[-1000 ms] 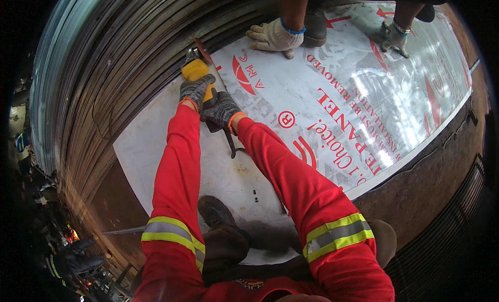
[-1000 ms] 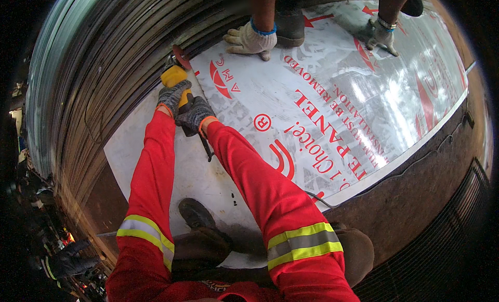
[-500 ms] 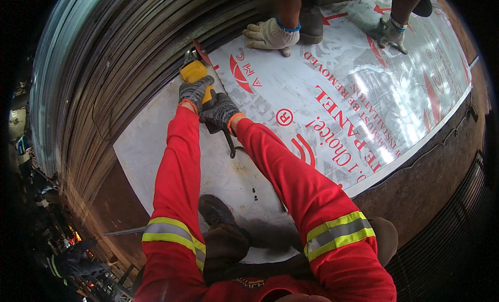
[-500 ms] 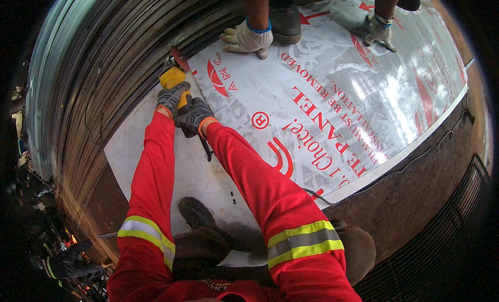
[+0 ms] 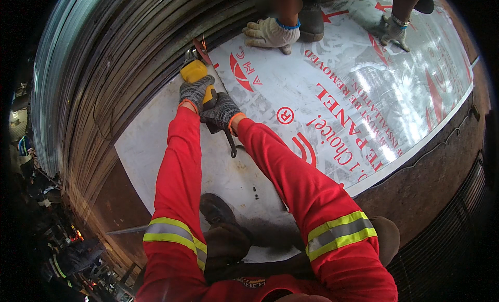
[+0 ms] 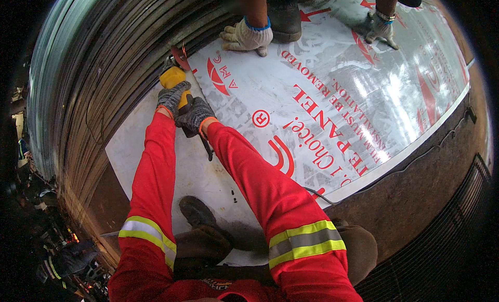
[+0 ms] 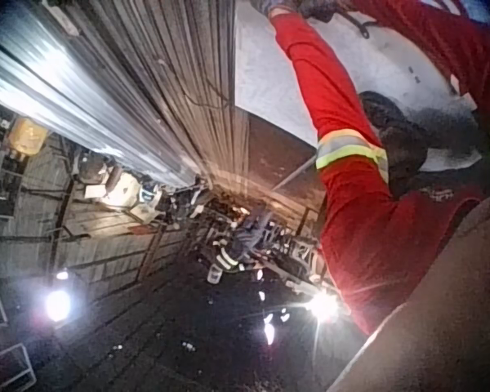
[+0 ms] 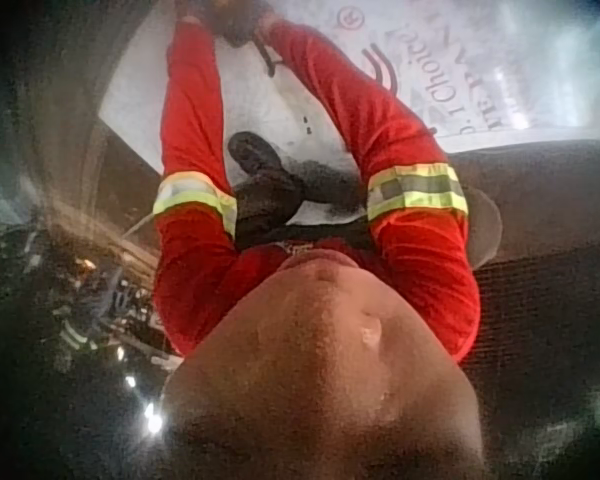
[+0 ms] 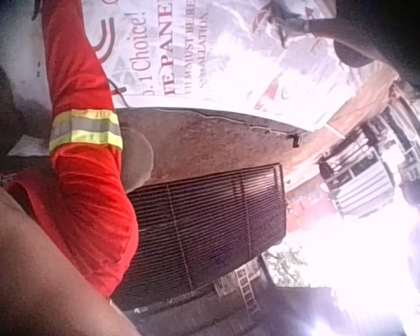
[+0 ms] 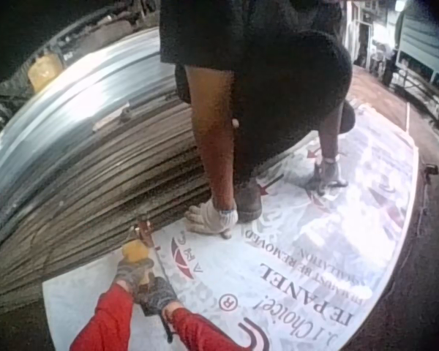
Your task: The person uses an angle grinder to cut a large white insulation panel on the ground. Another person assists by holding the panel steady during the cut.
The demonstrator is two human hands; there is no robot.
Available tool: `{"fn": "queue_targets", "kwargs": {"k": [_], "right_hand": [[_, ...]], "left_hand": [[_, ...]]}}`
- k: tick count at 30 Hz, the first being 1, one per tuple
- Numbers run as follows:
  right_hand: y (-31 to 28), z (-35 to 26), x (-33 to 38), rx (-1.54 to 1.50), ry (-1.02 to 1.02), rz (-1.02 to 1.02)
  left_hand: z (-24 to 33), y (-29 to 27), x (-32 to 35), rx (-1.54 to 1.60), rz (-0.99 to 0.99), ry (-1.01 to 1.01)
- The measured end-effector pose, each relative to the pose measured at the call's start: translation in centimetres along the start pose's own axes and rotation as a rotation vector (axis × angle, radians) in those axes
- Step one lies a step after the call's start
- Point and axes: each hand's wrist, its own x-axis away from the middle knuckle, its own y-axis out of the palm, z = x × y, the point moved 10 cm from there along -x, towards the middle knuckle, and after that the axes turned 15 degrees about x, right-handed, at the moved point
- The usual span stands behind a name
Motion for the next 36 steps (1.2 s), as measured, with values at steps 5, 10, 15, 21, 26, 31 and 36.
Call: {"fn": "queue_targets", "kwargs": {"k": [5,10,15,21,26,31,36], "right_hand": [[0.3,0.7,-0.1,-0.075,0.045,-0.042],[-0.1,0.6,0.2,-0.008,0.057,-0.033],[-0.1,0.0,0.6,-0.029,0.003,-0.001],[0.1,0.3,0.7,0.037,0.001,0.007],[0.4,0.9,0.3,0.025,0.015,0.007],[0.2,0.6,1.0,0.066,0.023,0.014],[0.2,0.6,1.3,0.004,0.022,-0.008]], "left_hand": [[0.4,-0.1,0.2,-0.014,0.014,0.053],[0.2,0.1,0.2,-0.052,0.02,0.041],[0.2,-0.3,0.6,-0.054,0.038,0.03],[0.0,-0.5,0.6,-0.061,0.028,0.021],[-0.3,0.0,0.4,-0.034,0.004,0.041],[-0.5,-0.5,0.6,-0.04,0.024,0.032],[-0.3,-0.2,1.2,-0.041,0.02,0.031]]}}
